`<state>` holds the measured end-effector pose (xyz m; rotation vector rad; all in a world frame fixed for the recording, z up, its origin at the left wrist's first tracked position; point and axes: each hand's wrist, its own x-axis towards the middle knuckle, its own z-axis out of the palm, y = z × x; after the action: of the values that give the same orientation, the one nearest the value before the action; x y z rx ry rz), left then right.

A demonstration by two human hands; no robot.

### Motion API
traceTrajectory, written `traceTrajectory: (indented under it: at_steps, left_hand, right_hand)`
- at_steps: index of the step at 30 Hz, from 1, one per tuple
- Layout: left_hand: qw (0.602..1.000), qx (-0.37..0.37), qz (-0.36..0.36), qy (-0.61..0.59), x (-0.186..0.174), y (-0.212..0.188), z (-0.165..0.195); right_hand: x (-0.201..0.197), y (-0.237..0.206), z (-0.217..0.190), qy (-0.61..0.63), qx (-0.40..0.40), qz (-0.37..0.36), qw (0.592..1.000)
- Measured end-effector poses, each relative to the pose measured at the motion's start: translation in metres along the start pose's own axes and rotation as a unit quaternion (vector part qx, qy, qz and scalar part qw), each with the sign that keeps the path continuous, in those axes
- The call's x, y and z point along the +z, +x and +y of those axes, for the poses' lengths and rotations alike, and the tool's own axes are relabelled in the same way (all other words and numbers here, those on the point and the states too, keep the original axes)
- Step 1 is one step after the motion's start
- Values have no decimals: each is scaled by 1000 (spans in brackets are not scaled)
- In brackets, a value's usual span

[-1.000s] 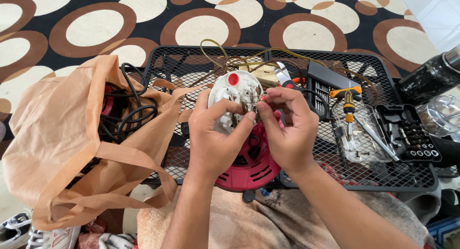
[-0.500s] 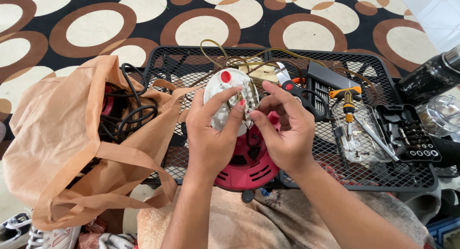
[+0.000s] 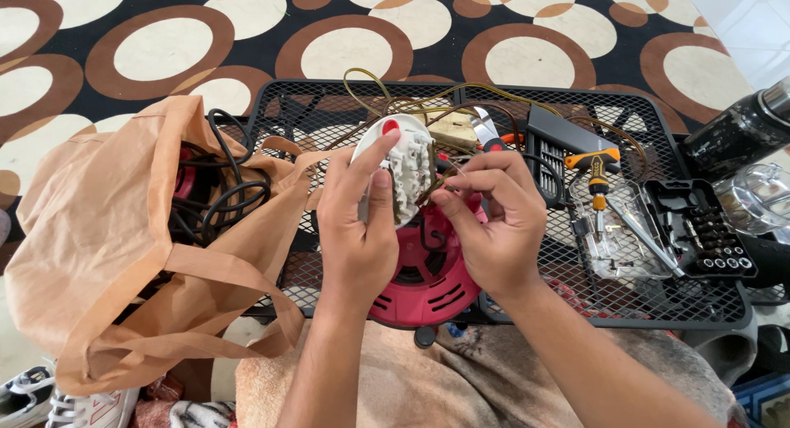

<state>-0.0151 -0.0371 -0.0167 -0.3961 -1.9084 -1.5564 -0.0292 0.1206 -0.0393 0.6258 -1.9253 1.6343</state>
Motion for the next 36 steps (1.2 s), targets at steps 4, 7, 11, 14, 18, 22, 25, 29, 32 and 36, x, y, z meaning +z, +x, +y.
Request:
traceTrajectory:
  at_steps: [4, 7, 11, 14, 18, 22, 25, 29, 32, 36]
  left_hand:
    - [1000, -6, 4, -6, -1, -2, 1]
    - [999, -23, 12, -24, -1, -3, 1]
    - [999, -42, 16, -14, -2, -2, -1]
    - [999, -32, 13, -7, -2, -2, -2]
    - [998, -33, -11, -52, -2, -3, -4]
    - [994, -84, 7, -72, -1, -6, -7]
    - [981, -150, 45, -118, 0, -8, -11]
    - [993, -86, 41, -76, 4, -4, -14]
    - [999, -22, 24, -30, 11, 1, -12]
    - [1000, -18, 4, 11, 11, 5, -6]
  right_hand:
    - [-1, 3, 1, -48, -80, -14, 996]
    - [-1, 5, 2, 48, -8, -36, 998]
    - [-1, 4, 4, 92, 51, -39, 994]
    - [-3, 3, 4, 38, 27, -39, 998]
    - [-3, 8, 0, 6, 18, -45, 999]
    - [-2, 18, -7, -28, -5, -78, 997]
    - [0, 26, -10, -7, 30, -102, 994]
    - [0, 28, -8, -3, 30, -106, 994]
    - [-3, 23, -4, 44, 32, -105, 993]
    - [-9, 15, 6, 89, 65, -79, 991]
